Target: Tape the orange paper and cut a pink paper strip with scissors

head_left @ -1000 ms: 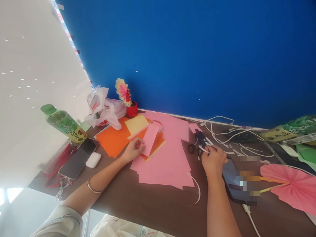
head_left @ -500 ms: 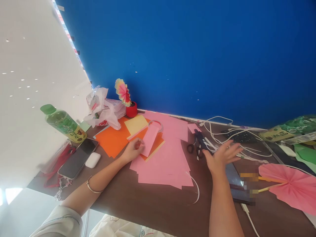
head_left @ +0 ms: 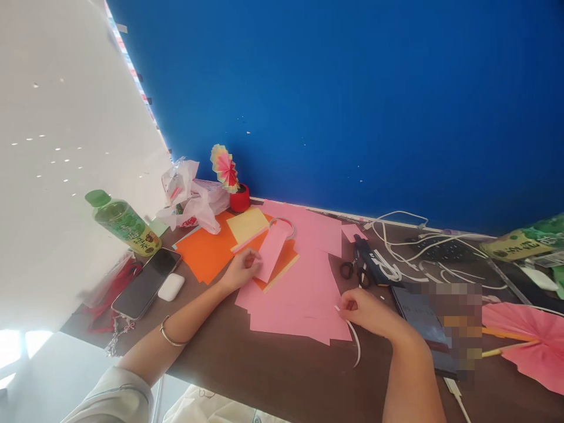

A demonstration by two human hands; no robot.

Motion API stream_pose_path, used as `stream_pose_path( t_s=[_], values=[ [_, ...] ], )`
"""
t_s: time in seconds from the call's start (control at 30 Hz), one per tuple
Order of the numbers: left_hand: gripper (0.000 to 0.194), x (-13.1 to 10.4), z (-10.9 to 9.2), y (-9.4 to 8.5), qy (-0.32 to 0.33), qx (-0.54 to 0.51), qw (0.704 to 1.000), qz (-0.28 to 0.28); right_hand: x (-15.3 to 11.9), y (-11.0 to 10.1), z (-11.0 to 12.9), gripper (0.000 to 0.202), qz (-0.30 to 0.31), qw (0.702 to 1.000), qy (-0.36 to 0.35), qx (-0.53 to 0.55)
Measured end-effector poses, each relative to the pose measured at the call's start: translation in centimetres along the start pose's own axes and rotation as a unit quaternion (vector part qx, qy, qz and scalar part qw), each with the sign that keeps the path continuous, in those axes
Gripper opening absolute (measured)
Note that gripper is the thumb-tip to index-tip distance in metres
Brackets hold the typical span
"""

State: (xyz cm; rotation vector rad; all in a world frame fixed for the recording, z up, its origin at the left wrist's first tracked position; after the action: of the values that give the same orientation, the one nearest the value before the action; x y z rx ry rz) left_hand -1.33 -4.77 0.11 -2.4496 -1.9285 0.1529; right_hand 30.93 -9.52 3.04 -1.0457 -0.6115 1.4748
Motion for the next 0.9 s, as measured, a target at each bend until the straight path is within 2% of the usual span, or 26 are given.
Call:
stream_pose_path(
  t_s=[0.07, 0.1, 0.13, 0.17, 0.2, 0.23, 0.27, 0.3, 0.33, 0.37, 0.43, 0.5, 0.53, 0.63, 0.77, 0.9],
  values=[
    [0.015, 0.0, -0.2, 0.0, 0.006, 0.008, 1.000, -0.004, 0.7, 0.0, 0.1, 0.019, 0.094, 0.990, -0.034, 0.101],
    [0.015, -0.1, -0.2, 0.0, 0.010, 0.013, 1.000, -0.006, 1.2, -0.2, -0.1, 0.021, 0.105, 0.981, -0.032, 0.158],
    [0.015, -0.1, -0.3, 0.0, 0.013, 0.017, 1.000, -0.008, 1.8, -0.5, -0.4, 0.023, 0.069, 0.973, -0.021, 0.218],
    [0.016, -0.1, -0.3, 0.0, 0.012, 0.019, 1.000, -0.007, 2.4, -0.8, -0.8, 0.026, 0.000, 0.960, -0.004, 0.280],
    [0.016, -0.2, -0.4, 0.1, 0.010, 0.019, 1.000, -0.006, 2.9, -1.1, -1.2, 0.029, -0.114, 0.931, 0.013, 0.346],
    [0.016, -0.2, -0.4, 0.1, 0.008, 0.018, 1.000, -0.004, 3.1, -1.4, -1.7, 0.033, -0.257, 0.887, 0.032, 0.382],
    [0.017, -0.2, -0.3, 0.1, 0.006, 0.018, 1.000, -0.004, 3.2, -1.6, -2.0, 0.037, -0.366, 0.849, 0.043, 0.380],
    [0.017, -0.2, -0.3, 0.1, 0.006, 0.019, 1.000, -0.004, 3.0, -1.6, -2.0, 0.042, -0.441, 0.826, 0.050, 0.347],
    [0.016, -0.2, -0.3, 0.1, 0.007, 0.021, 1.000, -0.004, 2.9, -1.6, -1.7, 0.045, -0.482, 0.821, 0.052, 0.301],
    [0.016, -0.3, -0.3, 0.1, 0.008, 0.025, 1.000, -0.005, 2.6, -1.5, -1.2, 0.044, -0.497, 0.830, 0.052, 0.250],
    [0.015, -0.3, -0.3, 0.1, 0.011, 0.032, 0.999, -0.003, 2.3, -1.3, 0.2, 0.033, -0.454, 0.881, 0.056, 0.123],
    [0.013, -0.3, -0.4, 0.1, 0.014, 0.039, 0.999, -0.003, 2.2, -0.8, 1.6, 0.028, -0.344, 0.936, 0.074, -0.007],
    [0.013, -0.4, -0.5, 0.0, 0.017, 0.043, 0.999, -0.004, 2.2, -0.5, 2.2, 0.031, -0.291, 0.951, 0.092, -0.055],
    [0.011, -0.4, -0.6, -0.1, 0.032, 0.054, 0.998, -0.004, 2.2, -0.3, 3.0, 0.039, -0.193, 0.964, 0.144, -0.114],
    [0.009, -0.4, -0.6, 0.1, 0.036, 0.069, 0.997, 0.016, 2.0, -0.5, 3.0, 0.033, -0.099, 0.969, 0.153, -0.165],
    [0.010, -0.5, -0.8, 0.3, 0.033, 0.086, 0.996, -0.009, 1.4, -0.3, 3.0, 0.030, -0.095, 0.959, 0.148, -0.221]
  ],
)
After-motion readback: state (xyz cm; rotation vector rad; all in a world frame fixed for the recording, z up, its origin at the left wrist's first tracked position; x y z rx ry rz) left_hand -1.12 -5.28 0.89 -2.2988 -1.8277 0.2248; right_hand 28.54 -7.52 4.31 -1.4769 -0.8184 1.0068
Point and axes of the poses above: each hand's wrist, its own x-axis towards the middle knuckle, its own y-axis out of the palm, z = x × y, the point moved 2 cm from there along x, towards the middle knuckle, and after that the axes turned 1 degree about x, right-handed, at the moved point
